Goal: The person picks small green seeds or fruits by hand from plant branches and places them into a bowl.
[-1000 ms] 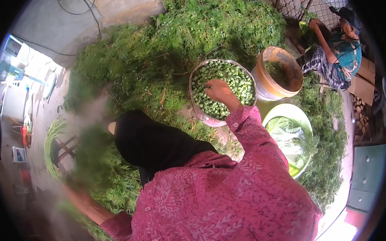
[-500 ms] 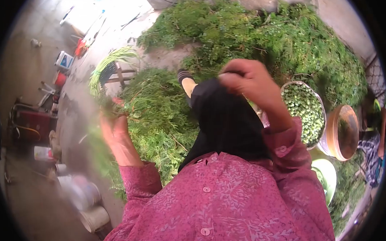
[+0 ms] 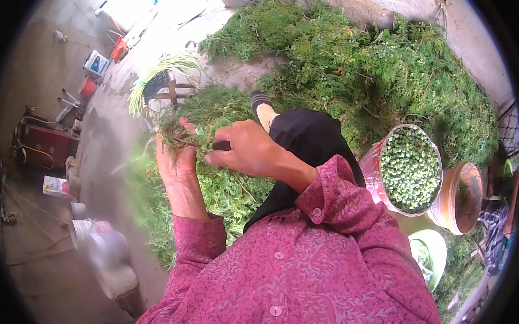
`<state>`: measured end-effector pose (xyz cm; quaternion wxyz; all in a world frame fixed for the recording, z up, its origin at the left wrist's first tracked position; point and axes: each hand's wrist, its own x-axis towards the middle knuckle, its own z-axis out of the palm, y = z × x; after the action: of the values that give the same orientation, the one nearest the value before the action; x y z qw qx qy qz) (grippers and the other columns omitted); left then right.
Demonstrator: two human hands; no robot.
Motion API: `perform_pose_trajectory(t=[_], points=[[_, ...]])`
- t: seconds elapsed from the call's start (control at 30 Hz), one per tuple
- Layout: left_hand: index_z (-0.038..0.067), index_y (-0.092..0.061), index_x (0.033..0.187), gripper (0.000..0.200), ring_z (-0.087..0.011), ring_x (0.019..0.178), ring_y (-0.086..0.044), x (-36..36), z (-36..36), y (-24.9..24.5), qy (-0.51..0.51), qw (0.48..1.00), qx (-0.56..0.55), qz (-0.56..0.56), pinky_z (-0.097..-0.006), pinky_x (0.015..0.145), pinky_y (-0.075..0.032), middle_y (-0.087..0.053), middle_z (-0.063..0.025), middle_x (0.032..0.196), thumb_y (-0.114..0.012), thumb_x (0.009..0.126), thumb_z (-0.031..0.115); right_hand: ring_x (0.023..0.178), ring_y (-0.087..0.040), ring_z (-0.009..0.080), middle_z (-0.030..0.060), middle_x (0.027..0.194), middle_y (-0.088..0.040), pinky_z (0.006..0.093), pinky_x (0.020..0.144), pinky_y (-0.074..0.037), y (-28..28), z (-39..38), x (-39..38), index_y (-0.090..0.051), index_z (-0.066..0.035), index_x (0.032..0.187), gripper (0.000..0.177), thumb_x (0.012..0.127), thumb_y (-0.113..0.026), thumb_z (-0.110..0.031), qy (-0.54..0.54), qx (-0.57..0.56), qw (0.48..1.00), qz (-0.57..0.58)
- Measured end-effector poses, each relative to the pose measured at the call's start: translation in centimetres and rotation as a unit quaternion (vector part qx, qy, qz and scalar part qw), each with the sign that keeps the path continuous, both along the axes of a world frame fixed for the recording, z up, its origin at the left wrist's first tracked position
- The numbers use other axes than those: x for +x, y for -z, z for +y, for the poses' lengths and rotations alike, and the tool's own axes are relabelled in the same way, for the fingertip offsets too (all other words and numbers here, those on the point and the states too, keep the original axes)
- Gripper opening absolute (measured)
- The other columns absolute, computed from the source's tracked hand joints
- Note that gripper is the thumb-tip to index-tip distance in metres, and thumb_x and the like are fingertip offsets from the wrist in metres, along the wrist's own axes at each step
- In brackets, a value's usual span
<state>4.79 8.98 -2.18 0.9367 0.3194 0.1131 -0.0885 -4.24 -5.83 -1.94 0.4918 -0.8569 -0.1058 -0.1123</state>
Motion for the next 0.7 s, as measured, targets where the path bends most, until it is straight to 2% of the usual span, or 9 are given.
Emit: perform_pose_trajectory(t=[0.1, 0.2, 0.27, 0.33, 0.37, 0.43, 0.5, 0.57, 0.7], points=[[0.003, -0.049, 0.099, 0.029, -0.022, 0.07, -0.051, -0.1, -0.2, 0.0, 0.009, 0.999, -0.03, -0.006, -0.0341, 0.056, -0.042, -0.051, -0.0112, 0.082, -0.047, 0.089, 0.03, 0.056, -0.055, 0.0131, 0.0099, 0.062, -0.059, 0.0261, 0.053, -0.043, 0.3, 0.1, 0.0, -0.062, -0.001, 0.082, 0.022, 0.073, -0.065, -0.021, -0.048, 0.185, 0.975, 0.117], [0.004, -0.049, 0.098, 0.026, -0.0187, 0.065, -0.05, 0.0, -0.9, 0.0, -0.036, 0.999, 0.039, -0.002, -0.0292, 0.05, -0.039, -0.05, -0.0096, 0.078, -0.046, 0.09, 0.029, 0.055, -0.053, 0.0077, 0.0049, 0.06, -0.058, 0.0252, 0.051, -0.042, 0.2, 0.7, -0.9, -0.062, -0.002, 0.079, 0.018, 0.074, -0.064, -0.018, -0.048, 0.063, 0.997, 0.009], [0.004, -0.049, 0.097, 0.026, -0.017, 0.063, -0.049, 0.9, 0.3, 0.9, -0.03, 0.998, 0.061, 0.006, -0.0272, 0.048, -0.037, -0.05, -0.0087, 0.078, -0.045, 0.09, 0.028, 0.056, -0.055, 0.0098, 0.0058, 0.059, -0.058, 0.0267, 0.05, -0.043, -0.8, 1.2, -2.2, -0.061, -0.001, 0.074, 0.019, 0.074, -0.063, -0.02, -0.09, 0.128, 0.987, 0.048], [0.004, -0.048, 0.097, 0.026, -0.0152, 0.062, -0.047, 1.1, 0.4, 0.9, -0.022, 0.996, 0.083, 0.014, -0.0252, 0.046, -0.036, -0.049, -0.0078, 0.077, -0.045, 0.09, 0.028, 0.056, -0.056, 0.0095, 0.0042, 0.064, -0.059, 0.0252, 0.046, -0.042, -0.8, 1.1, -2.8, -0.059, 0.0, 0.077, 0.019, 0.079, -0.058, -0.019, -0.17, 0.331, 0.912, 0.171], [0.003, -0.048, 0.097, 0.026, -0.0145, 0.061, -0.047, 0.9, 0.3, 0.7, -0.045, 0.994, 0.102, 0.011, -0.0243, 0.046, -0.035, -0.049, -0.0075, 0.077, -0.044, 0.091, 0.029, 0.056, -0.056, 0.0095, 0.0042, 0.064, -0.059, 0.0252, 0.046, -0.042, -1.1, 0.5, -2.8, -0.059, 0.0, 0.077, 0.019, 0.079, -0.058, -0.019, -0.171, 0.331, 0.912, 0.171], [0.003, -0.048, 0.097, 0.027, -0.0137, 0.06, -0.046, 0.7, 0.3, 0.7, -0.068, 0.99, 0.123, 0.008, -0.0234, 0.046, -0.035, -0.049, -0.0071, 0.077, -0.044, 0.091, 0.029, 0.058, -0.052, 0.0035, 0.0025, 0.078, -0.058, 0.017, 0.048, -0.04, -2.2, -1.1, -2.3, -0.056, -0.002, 0.092, 0.016, 0.081, -0.057, -0.013, -0.167, 0.521, 0.804, 0.233], [0.002, -0.048, 0.099, 0.029, -0.0134, 0.06, -0.045, 0.7, 0.3, 0.8, -0.064, 0.991, 0.116, -0.011, -0.023, 0.046, -0.034, -0.049, -0.0074, 0.079, -0.044, 0.091, 0.03, 0.061, -0.052, 0.0025, 0.0024, 0.082, -0.057, 0.0169, 0.048, -0.039, -2.2, -2.1, -1.3, -0.054, -0.003, 0.097, 0.021, 0.08, -0.059, -0.014, -0.182, 0.552, 0.791, 0.194], [0.002, -0.047, 0.099, 0.03, -0.0136, 0.06, -0.045, 0.5, -0.1, 0.6, -0.056, 0.989, 0.136, -0.01, -0.0231, 0.046, -0.034, -0.05, -0.0076, 0.08, -0.044, 0.091, 0.031, 0.064, -0.055, 0.0055, 0.0033, 0.08, -0.058, 0.0189, 0.048, -0.04, -4.1, -2.6, -0.7, -0.055, -0.003, 0.095, 0.022, 0.079, -0.061, -0.017, -0.03, 0.246, 0.969, 0.016], [0.002, -0.047, 0.098, 0.032, -0.014, 0.06, -0.045, -0.7, -1.4, -0.7, -0.019, 0.987, 0.159, -0.009, -0.0231, 0.045, -0.034, -0.05, -0.0079, 0.084, -0.044, 0.09, 0.032, 0.063, -0.057, 0.0241, 0.013, 0.071, -0.059, 0.0326, 0.057, -0.043, -2.0, -1.6, 1.7, -0.056, -0.001, 0.086, 0.035, 0.067, -0.07, -0.026, 0.02, -0.142, 0.984, -0.106]])
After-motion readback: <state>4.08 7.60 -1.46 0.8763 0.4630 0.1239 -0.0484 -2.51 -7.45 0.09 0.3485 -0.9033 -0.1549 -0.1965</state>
